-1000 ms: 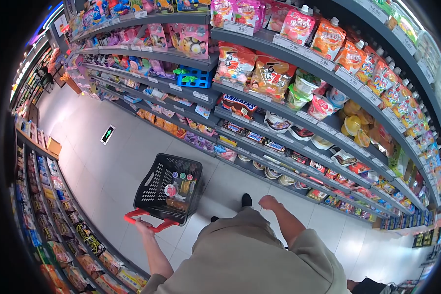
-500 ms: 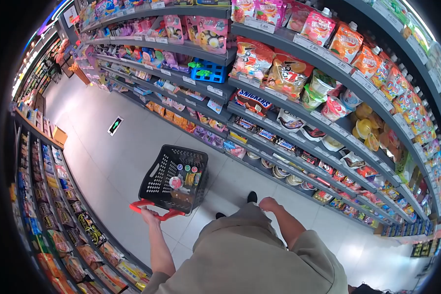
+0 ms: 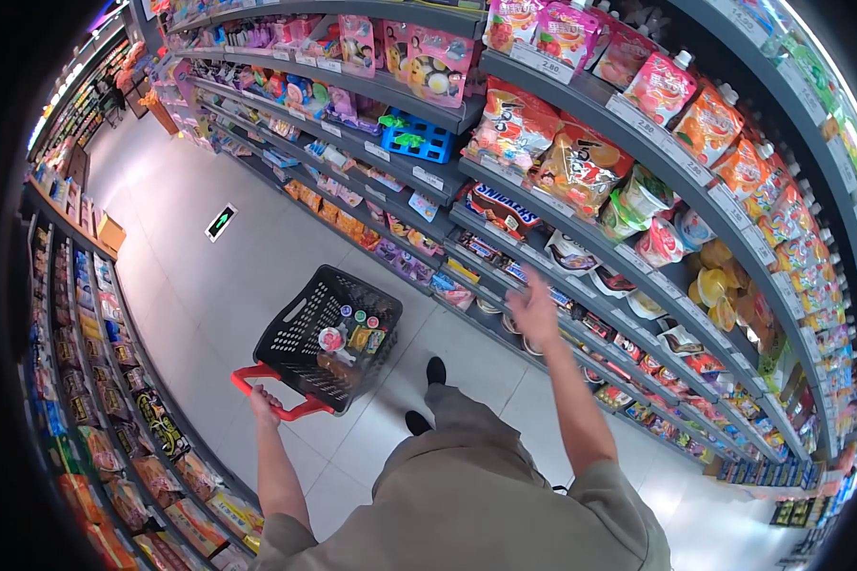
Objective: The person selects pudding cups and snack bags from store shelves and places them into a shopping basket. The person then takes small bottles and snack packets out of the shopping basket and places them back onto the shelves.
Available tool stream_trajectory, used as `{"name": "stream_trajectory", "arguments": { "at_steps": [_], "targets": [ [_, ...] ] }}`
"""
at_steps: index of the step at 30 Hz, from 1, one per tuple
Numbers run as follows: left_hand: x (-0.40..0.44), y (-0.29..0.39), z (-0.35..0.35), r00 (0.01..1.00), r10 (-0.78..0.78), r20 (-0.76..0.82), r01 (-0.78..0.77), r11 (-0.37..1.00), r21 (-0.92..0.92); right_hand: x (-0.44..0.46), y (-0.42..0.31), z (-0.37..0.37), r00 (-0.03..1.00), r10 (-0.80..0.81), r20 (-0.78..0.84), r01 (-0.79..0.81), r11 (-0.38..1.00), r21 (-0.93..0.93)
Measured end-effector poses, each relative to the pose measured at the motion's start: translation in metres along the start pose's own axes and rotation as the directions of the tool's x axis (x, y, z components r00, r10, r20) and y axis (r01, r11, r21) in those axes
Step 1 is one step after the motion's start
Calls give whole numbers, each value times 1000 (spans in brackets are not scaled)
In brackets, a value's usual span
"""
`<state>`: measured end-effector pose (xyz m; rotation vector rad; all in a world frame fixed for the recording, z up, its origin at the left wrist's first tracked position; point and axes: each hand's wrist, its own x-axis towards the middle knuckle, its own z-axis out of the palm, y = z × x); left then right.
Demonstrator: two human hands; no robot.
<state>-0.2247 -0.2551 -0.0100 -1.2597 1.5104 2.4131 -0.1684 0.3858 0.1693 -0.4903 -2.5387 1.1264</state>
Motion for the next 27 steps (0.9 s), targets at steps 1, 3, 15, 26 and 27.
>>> {"name": "stream_trajectory", "arguments": {
  "at_steps": [1, 3, 15, 26, 27],
  "targets": [
    [1, -1, -1, 999, 22, -32, -19, 996, 90, 26, -39, -22, 999, -25, -45, 27, 999, 44],
    [6, -3, -3, 996, 65, -65, -52, 982, 184, 75, -74, -47, 975, -97, -199, 131, 978, 162],
    [-35, -2, 5, 956, 242, -166, -130, 857, 498, 230, -115, -64, 918, 78, -389, -1, 981, 196],
    [-60, 24, -13, 933, 237, -270, -43, 821, 570, 263, -104, -54, 881, -107, -461, 133, 991, 24],
    [-48, 29, -15, 936, 234, -264, -48, 825, 563, 261, -105, -50, 842, -207, -499, 199, 978, -69]
  ]
}}
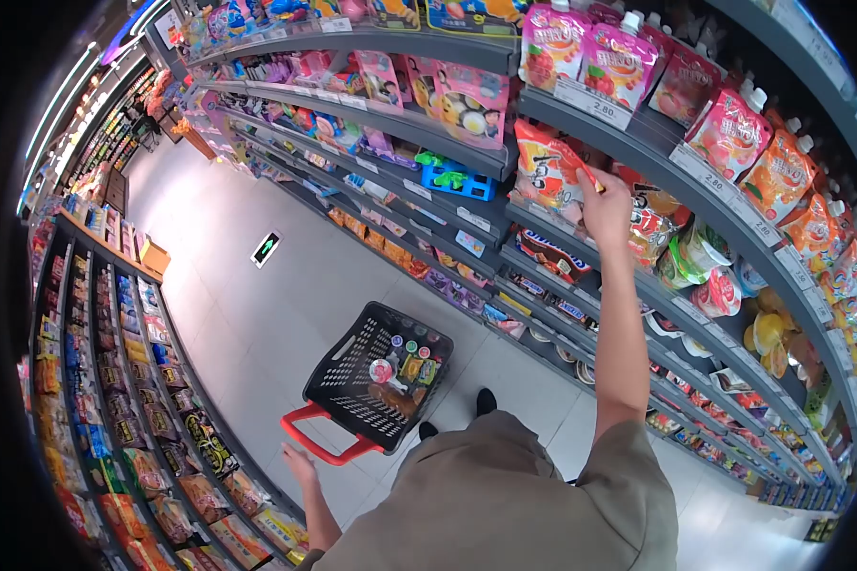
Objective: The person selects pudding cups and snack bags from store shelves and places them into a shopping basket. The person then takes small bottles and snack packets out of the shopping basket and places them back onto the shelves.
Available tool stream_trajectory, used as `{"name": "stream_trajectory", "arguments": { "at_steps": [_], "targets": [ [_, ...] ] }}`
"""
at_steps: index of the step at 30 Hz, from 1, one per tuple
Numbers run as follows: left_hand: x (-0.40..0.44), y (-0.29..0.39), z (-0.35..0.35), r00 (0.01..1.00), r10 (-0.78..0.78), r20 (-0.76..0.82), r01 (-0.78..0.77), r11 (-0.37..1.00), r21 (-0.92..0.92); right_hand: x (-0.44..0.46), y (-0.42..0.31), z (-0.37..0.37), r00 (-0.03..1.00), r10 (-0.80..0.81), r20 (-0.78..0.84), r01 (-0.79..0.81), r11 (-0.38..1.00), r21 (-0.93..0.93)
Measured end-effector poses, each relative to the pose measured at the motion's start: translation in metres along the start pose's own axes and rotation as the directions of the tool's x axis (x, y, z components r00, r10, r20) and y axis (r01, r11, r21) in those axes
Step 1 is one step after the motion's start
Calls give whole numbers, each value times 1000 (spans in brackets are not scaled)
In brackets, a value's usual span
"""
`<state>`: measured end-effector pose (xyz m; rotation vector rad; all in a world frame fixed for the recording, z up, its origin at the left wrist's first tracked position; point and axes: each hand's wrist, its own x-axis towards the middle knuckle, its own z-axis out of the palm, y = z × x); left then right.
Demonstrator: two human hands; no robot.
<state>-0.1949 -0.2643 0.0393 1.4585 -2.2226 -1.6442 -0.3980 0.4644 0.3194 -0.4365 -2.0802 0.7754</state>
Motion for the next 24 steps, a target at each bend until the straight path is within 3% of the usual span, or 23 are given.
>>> {"name": "stream_trajectory", "arguments": {
  "at_steps": [1, 2, 6, 8, 9, 11, 12, 13, 16, 18, 19, 21, 23, 24],
  "targets": [
    [15, 3, -1, 967, 229, -115, -225, 973, 42, -3, -2, 0, 994, -106, -41, 103, 993, -53],
    [25, 2, -2, 869, 444, -217, -430, 896, 109, -8, -13, -3, 998, -56, -7, 56, 997, -48],
    [-18, 91, -3, 890, 420, -180, -408, 908, 99, -22, -43, -5, 998, -61, 13, 60, 997, 56],
    [-23, 113, -3, 887, 461, -22, -454, 882, 128, -33, -85, -17, 999, 6, 52, -16, 981, 194],
    [-27, 122, -2, 889, 457, -16, -452, 884, 121, -39, -105, -25, 999, 0, 50, -10, 982, 187],
    [-35, 137, 4, 842, 519, 148, -534, 841, 85, -48, -134, -37, 999, -18, 27, 12, 978, 210],
    [-39, 144, 10, 843, 515, 156, -531, 844, 80, -50, -142, -39, 965, -249, -82, 254, 965, 63],
    [-43, 150, 17, 821, 490, 293, -489, 869, -81, -56, -151, -44, 965, -250, -80, 254, 966, 51],
    [-75, 170, 45, 663, 502, 555, -335, 862, -380, -87, -206, -60, 977, -204, 57, 199, 977, 80],
    [-112, 199, 58, 493, 504, 710, -254, 863, -436, -113, -230, -67, 978, -126, 168, 108, 988, 111],
    [-122, 205, 65, 385, 552, 740, -236, 834, -499, -125, -241, -69, 965, -60, 254, 21, 988, 156],
    [-143, 221, 78, 200, 605, 771, -119, 796, -594, -148, -260, -75, 937, -62, 345, 5, 986, 165],
    [-164, 243, 84, 23, 616, 788, 18, 788, -616, -169, -273, -79, 821, 111, 561, -330, 893, 307],
    [-169, 248, 88, -83, 612, 787, 93, 791, -605, -177, -272, -77, 788, 111, 606, -371, 870, 323]
  ]
}}
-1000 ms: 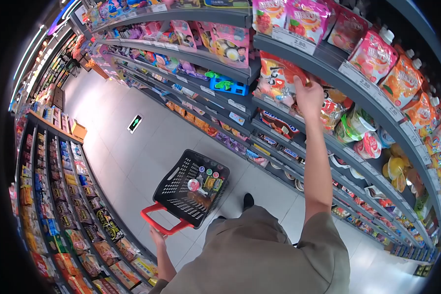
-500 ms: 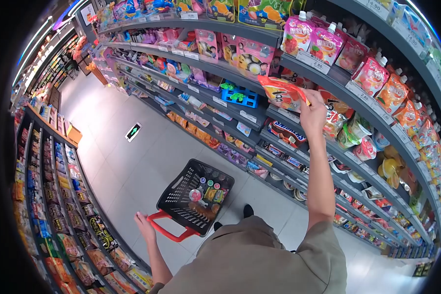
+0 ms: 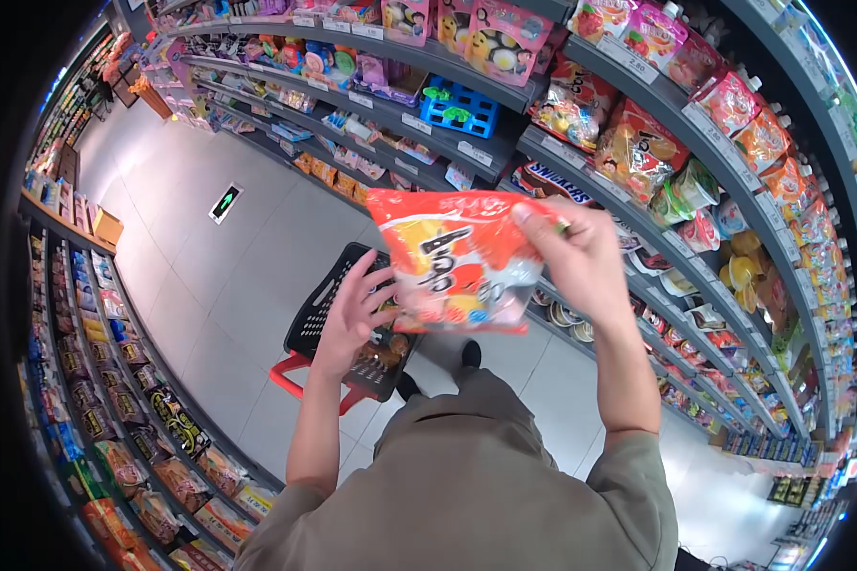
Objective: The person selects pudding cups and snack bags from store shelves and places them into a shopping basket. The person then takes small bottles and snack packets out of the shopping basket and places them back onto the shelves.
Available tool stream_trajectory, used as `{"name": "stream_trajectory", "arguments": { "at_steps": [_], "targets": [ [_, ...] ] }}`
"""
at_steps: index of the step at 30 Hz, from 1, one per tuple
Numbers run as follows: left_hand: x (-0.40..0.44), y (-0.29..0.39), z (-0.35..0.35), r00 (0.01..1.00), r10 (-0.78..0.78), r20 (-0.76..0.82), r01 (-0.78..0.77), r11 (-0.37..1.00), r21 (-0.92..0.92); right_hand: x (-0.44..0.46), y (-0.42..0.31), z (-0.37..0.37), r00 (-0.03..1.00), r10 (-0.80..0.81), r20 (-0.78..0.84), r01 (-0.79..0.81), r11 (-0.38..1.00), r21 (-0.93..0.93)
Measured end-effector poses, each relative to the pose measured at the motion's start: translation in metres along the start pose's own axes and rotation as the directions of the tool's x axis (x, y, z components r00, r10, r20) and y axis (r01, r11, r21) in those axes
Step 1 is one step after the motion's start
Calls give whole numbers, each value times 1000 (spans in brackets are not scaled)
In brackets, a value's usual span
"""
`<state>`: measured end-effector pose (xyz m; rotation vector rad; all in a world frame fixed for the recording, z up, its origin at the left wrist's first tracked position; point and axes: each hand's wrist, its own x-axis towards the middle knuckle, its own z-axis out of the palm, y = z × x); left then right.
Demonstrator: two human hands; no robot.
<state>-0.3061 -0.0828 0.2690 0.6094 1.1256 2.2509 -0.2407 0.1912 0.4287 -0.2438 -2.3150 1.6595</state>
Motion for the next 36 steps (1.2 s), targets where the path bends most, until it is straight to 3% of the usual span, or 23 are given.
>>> {"name": "stream_trajectory", "arguments": {
  "at_steps": [1, 3, 5, 7, 9, 11, 13, 15, 17, 18, 21, 25, 27, 30, 36],
  "targets": [
    [5, 0, 5, 994, -3, 107, 10, 997, -72, -4, 6, 6, 997, 74, 9, -74, 996, 39],
    [10, -5, 17, 986, -41, 164, 50, 998, -48, -1, 45, 3, 995, 77, 62, -74, 996, -42],
    [12, -17, 31, 974, -83, 211, 88, 996, -14, 3, 70, 1, 989, 127, 79, -130, 991, 44],
    [11, -39, 43, 970, -244, -20, 245, 963, 109, 10, 101, -4, 980, 168, 107, -181, 975, 131],
    [11, -62, 57, 977, -207, -44, 212, 961, 178, 14, 134, -17, 954, 264, 139, -286, 944, 165],
    [13, -81, 72, 963, -245, -110, 247, 969, 3, 12, 151, -36, 941, 302, 151, -320, 940, 116],
    [12, -89, 91, 954, -260, -147, 274, 958, 81, 9, 173, -55, 919, 363, 155, -373, 927, 45],
    [10, -97, 109, 918, -329, -223, 350, 935, 62, 4, 178, -74, 921, 360, 147, -365, 931, 7],
    [11, -102, 120, 884, -389, -258, 423, 902, 88, 0, 179, -96, 963, 218, 159, -173, 951, -255],
    [13, -107, 124, 878, -417, -235, 446, 892, 81, -2, 185, -103, 975, 154, 157, -113, 964, -242],
    [20, -112, 146, 860, -454, -235, 478, 877, 53, 0, 194, -129, 958, 181, 223, -114, 952, -286],
    [13, -125, 166, 848, -454, -275, 471, 882, -2, -1, 203, -144, 940, 215, 264, -156, 961, -227],
    [15, -130, 173, 858, -434, -276, 454, 891, 11, 3, 207, -145, 938, 223, 264, -208, 975, -82],
    [12, -134, 182, 847, -409, -339, 440, 898, 15, 6, 214, -144, 946, 188, 265, -187, 982, -27],
    [16, -133, 187, 861, -390, -326, 422, 906, 31, 11, 218, -150, 923, 243, 297, -239, 970, -53]
  ]
}}
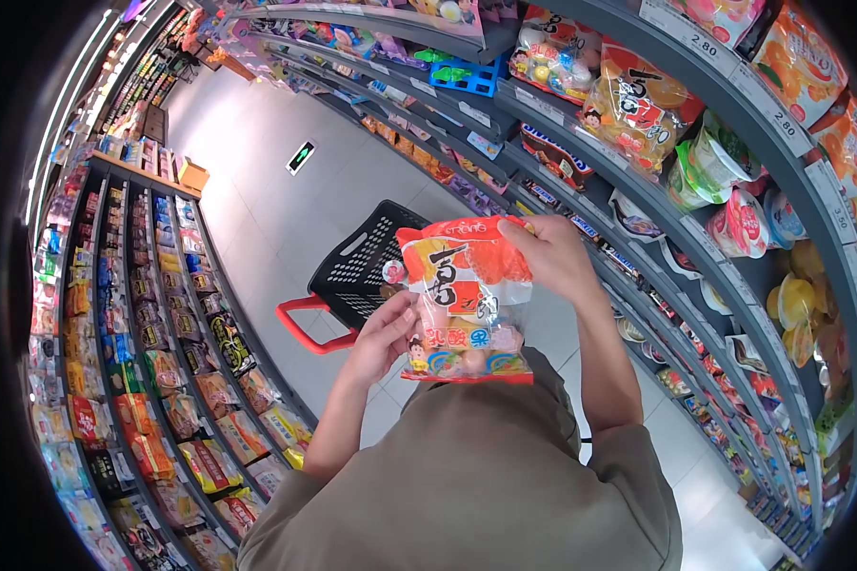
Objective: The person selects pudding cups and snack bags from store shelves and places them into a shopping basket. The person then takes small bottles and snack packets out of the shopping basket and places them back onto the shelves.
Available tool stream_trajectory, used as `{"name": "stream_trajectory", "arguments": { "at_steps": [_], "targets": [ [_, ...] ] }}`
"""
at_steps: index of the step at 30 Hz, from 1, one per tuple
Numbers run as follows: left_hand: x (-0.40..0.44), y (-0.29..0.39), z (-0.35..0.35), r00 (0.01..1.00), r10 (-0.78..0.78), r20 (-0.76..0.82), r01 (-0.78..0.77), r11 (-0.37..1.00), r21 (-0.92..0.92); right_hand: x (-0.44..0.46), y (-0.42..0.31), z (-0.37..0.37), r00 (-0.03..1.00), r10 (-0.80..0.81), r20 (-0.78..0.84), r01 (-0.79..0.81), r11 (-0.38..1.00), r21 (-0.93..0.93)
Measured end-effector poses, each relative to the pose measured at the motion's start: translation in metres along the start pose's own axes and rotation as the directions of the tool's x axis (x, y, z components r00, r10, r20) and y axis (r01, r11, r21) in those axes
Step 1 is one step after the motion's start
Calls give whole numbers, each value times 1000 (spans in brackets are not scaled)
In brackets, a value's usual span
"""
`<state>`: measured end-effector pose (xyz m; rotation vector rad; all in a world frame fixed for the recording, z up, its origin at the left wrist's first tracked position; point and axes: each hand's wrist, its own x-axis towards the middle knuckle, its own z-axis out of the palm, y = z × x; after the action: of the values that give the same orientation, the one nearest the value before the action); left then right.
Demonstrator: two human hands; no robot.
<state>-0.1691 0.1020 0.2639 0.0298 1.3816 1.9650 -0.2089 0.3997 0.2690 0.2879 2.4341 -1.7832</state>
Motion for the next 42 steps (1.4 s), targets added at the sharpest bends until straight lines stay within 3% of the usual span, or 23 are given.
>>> {"name": "stream_trajectory", "arguments": {
  "at_steps": [4, 7, 9, 10, 12, 13, 15, 16, 17, 18, 19, 21, 23, 25, 26, 28, 30, 31, 33, 37, 40, 41, 42],
  "targets": [
    [4, 2, 10, 1000, 10, -2, -10, 1000, -13, 1, 0, -4, 1000, -4, -11, 4, 1000, -8],
    [12, -4, 21, 995, -8, -103, 3, 999, -50, 3, -2, -4, 995, -70, -72, 60, 989, -133],
    [26, -27, 12, 978, 22, -208, -15, 999, 37, 0, -14, 3, 996, -51, -66, 41, 988, -149],
    [32, -36, 8, 962, 51, -268, 9, 976, 219, -1, -17, 8, 997, -53, -62, 43, 987, -152],
    [47, -51, 8, 952, 93, -290, -55, 989, 135, 0, -24, 19, 976, -206, -76, 176, 939, -295],
    [54, -56, 8, 941, 132, -312, -120, 991, 56, -1, -32, 21, 975, -211, -71, 181, 937, -298],
    [59, -57, 8, 923, 73, -377, -65, 997, 34, -7, -55, 20, 991, -132, 34, 136, 964, -228],
    [61, -58, 8, 937, 49, -345, -93, 989, -113, -6, -55, 21, 990, -136, 39, 141, 963, -230],
    [62, -56, 10, 950, 30, -310, -114, 959, -259, -4, -53, 23, 975, -208, 76, 215, 971, -108],
    [55, -37, 24, 957, -46, -286, -61, 934, -353, -3, -51, 25, 954, -281, 104, 280, 960, 19],
    [56, -36, 22, 956, -46, -291, -63, 933, -355, 1, -50, 27, 953, -281, 110, 280, 960, 20],
    [56, -40, 12, 995, -77, -66, 37, 881, -472, 10, -49, 34, 921, -379, -92, 389, 912, 132],
    [62, -66, -6, 978, -127, 165, 205, 734, -647, 18, -41, 35, 944, -330, -23, 330, 934, 136],
    [50, -41, 20, 977, -36, 211, 149, 823, -548, 25, -26, 45, 951, -276, 137, 195, 884, 425],
    [47, -34, 29, 974, -8, 226, 126, 847, -516, 26, -21, 48, 951, -274, 144, 190, 884, 427],
    [58, -48, 26, 844, 70, 532, 348, 682, -643, 26, -13, 51, 882, -263, 390, 128, 932, 340],
    [63, -55, 23, 628, 230, 743, 583, 494, -645, 22, -20, 52, 887, -196, 419, 53, 943, 328],
    [62, -57, 21, 632, 230, 740, 581, 491, -649, 21, -22, 53, 888, -131, 441, -15, 950, 313],
    [60, -59, 20, 688, 180, 703, 545, 512, -664, 24, -19, 54, 886, -149, 439, 12, 954, 300],
    [63, -60, 16, 695, 167, 700, 550, 503, -666, 25, -22, 53, 889, -139, 436, 16, 962, 273],
    [67, -58, 5, 631, 246, 736, 565, 504, -653, 30, -13, 58, 886, -178, 428, 51, 955, 292],
    [66, -57, -2, 650, 250, 718, 540, 514, -667, 32, -9, 61, 878, -180, 443, 49, 956, 291],
    [63, -58, -10, 709, 228, 668, 490, 521, -698, 34, -3, 66, 917, -201, 346, 95, 950, 298]
  ]
}}
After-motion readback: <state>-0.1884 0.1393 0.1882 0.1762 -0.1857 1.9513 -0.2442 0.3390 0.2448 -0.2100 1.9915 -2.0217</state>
